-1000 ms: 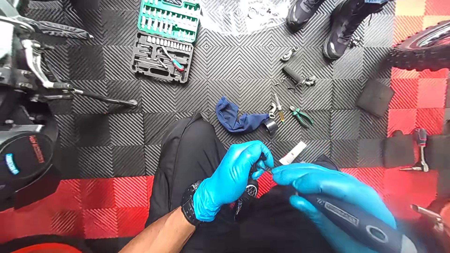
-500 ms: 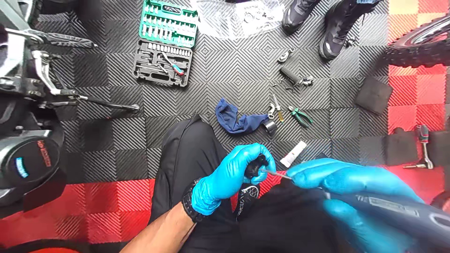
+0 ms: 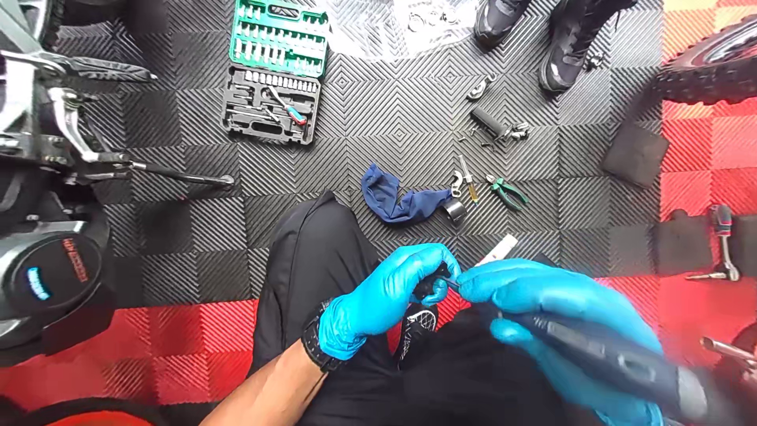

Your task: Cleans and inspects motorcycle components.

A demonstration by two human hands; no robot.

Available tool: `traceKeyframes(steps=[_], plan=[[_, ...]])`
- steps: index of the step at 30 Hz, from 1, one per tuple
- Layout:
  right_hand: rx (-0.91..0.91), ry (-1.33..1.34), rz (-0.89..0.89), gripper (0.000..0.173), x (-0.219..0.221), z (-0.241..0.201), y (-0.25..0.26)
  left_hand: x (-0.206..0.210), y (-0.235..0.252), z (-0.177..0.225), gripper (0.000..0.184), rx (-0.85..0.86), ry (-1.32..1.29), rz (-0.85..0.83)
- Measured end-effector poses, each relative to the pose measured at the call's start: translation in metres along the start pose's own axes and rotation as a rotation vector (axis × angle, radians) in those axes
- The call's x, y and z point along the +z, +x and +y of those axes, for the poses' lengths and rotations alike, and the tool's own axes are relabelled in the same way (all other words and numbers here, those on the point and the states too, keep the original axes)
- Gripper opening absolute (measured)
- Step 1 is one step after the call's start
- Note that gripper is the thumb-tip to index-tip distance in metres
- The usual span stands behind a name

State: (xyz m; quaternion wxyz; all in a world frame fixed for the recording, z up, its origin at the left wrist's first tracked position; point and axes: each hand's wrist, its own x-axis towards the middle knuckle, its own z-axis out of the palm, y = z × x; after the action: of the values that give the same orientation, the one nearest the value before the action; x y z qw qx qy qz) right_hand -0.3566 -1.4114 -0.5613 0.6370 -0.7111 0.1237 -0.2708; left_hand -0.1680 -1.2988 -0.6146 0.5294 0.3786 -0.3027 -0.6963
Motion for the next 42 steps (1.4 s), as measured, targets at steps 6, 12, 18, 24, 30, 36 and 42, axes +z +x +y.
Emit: traceKeyframes(steps=[6,12,18,24,30,36,42], plan=[[-0.062,-0.109,-0.044,0.015,-0.002,-0.003,-0.001,-0.001,0.002,-0.001,0.045,0.006,0.049,-0.034],[-0.157,-0.373,-0.144,0.021,0.001,-0.008,-0.004,0.000,0.004,-0.003,0.046,0.012,0.201,-0.015],[-0.020,0.182,0.095,0.013,-0.009,-0.011,-0.005,0.004,0.003,-0.001,0.053,-0.075,-0.344,-0.058],[-0.091,-0.077,0.019,0.012,0.002,-0.018,-0.011,0.004,0.002,0.001,0.059,-0.245,-0.802,-0.124],[-0.213,-0.391,0.016,0.014,0.022,-0.008,-0.012,0.010,-0.001,0.000,0.052,-0.218,-0.795,-0.083],[-0.163,-0.302,0.058,0.017,0.028,-0.009,-0.013,0.011,-0.006,-0.001,0.049,-0.168,-0.703,-0.073],[-0.051,-0.032,0.182,0.015,0.032,-0.010,-0.015,0.013,-0.010,0.003,0.049,-0.122,-0.683,-0.110]])
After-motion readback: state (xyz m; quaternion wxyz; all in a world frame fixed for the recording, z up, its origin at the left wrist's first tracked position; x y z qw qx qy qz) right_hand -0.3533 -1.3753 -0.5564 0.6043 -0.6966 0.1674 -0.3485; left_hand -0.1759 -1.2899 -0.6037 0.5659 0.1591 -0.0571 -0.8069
